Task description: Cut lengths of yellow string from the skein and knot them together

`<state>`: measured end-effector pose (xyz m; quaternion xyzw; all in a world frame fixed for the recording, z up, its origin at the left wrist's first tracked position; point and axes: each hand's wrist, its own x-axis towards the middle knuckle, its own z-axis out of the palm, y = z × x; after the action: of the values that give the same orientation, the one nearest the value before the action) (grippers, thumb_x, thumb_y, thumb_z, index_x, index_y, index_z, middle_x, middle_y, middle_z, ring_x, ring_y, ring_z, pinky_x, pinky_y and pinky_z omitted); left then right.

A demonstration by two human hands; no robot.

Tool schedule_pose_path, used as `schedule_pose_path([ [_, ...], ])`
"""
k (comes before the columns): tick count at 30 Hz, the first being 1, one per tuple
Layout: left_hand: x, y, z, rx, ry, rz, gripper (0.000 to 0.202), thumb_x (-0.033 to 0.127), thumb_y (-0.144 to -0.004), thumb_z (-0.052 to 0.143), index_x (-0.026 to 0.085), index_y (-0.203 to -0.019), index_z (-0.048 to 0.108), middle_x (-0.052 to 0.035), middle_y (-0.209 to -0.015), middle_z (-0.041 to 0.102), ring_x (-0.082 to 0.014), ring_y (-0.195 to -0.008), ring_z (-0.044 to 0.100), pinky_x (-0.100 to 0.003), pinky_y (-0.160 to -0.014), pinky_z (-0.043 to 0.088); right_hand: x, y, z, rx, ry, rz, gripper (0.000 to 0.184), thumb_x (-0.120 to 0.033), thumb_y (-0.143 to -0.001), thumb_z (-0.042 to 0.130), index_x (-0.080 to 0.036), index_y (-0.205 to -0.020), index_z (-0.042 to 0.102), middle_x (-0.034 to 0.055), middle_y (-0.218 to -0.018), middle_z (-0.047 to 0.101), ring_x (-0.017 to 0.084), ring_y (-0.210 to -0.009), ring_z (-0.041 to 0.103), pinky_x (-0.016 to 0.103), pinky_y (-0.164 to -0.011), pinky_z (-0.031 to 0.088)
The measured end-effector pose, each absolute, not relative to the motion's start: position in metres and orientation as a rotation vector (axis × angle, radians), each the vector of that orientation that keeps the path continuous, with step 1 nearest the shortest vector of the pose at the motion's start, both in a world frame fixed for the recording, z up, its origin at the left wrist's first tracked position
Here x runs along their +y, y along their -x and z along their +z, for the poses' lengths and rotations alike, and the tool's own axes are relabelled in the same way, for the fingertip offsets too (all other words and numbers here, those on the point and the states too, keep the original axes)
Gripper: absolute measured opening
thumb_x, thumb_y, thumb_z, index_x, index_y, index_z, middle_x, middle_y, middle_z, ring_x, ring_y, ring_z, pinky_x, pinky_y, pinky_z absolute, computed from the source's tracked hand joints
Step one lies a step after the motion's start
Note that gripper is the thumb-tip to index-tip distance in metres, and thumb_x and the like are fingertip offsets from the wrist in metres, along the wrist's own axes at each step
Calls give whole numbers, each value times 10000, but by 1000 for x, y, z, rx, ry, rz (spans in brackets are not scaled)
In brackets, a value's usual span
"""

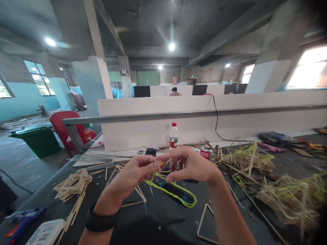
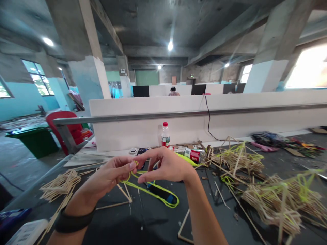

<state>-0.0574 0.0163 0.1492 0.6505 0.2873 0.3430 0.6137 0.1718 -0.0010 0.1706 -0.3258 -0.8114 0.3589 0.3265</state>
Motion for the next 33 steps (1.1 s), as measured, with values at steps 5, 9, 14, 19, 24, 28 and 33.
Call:
schedule_pose_path([
  [5,14,57,147,641,-1501,769,260,448,-813,741,189,-817,765,11,-637,487,-88,-570,296,-243,-521,213,5,-167,164,-2055,718,1020,344,-345,-783,802,-310,-1123,773,16,-838,735,116,-618,627,219,-516,463],
  [9,13,57,147,647,-1502,740,228,427,-806,754,200,-802,779,-7,-664,557,-86,-573,313,-247,-521,203,8,-164,160,-1979,616,1076,211,-323,-807,787,-294,-1016,808,23,-781,733,110,-570,619,239,-524,489],
  [14,13,59,148,656,-1505,731,219,427,-799,757,210,-795,787,-23,-681,620,-87,-563,324,-253,-518,194,10,-164,158,-1928,547,1093,145,-239,-787,806,-283,-925,819,12,-732,736,106,-560,624,229,-504,473],
  [19,14,59,149,670,-1516,743,231,437,-789,760,209,-810,789,-19,-682,611,-90,-566,330,-253,-520,215,8,-163,160,-1933,614,1040,109,-303,-824,772,-244,-908,809,15,-722,727,113,-564,635,239,-514,483],
  [24,15,58,146,668,-1510,810,258,447,-854,698,203,-902,768,-8,-758,574,-90,-624,388,-230,-557,300,6,-164,162,-1820,742,960,153,-352,-863,728,-199,-860,739,5,-687,704,98,-547,628,218,-483,445],
  [28,21,65,146,717,-1350,975,299,409,-858,713,202,-1073,728,-6,-817,544,-76,-652,415,-184,-564,343,15,-172,160,-1564,657,867,179,-385,-891,700,-213,-841,692,23,-786,729,82,-533,615,199,-397,386],
  [33,28,84,160,625,-1093,1309,177,272,-858,715,145,-977,680,39,-700,373,-66,-596,360,-158,-534,369,36,-201,156,-965,425,875,145,-347,-842,761,-227,-810,685,-45,-766,676,19,-528,565,114,-339,332],
])
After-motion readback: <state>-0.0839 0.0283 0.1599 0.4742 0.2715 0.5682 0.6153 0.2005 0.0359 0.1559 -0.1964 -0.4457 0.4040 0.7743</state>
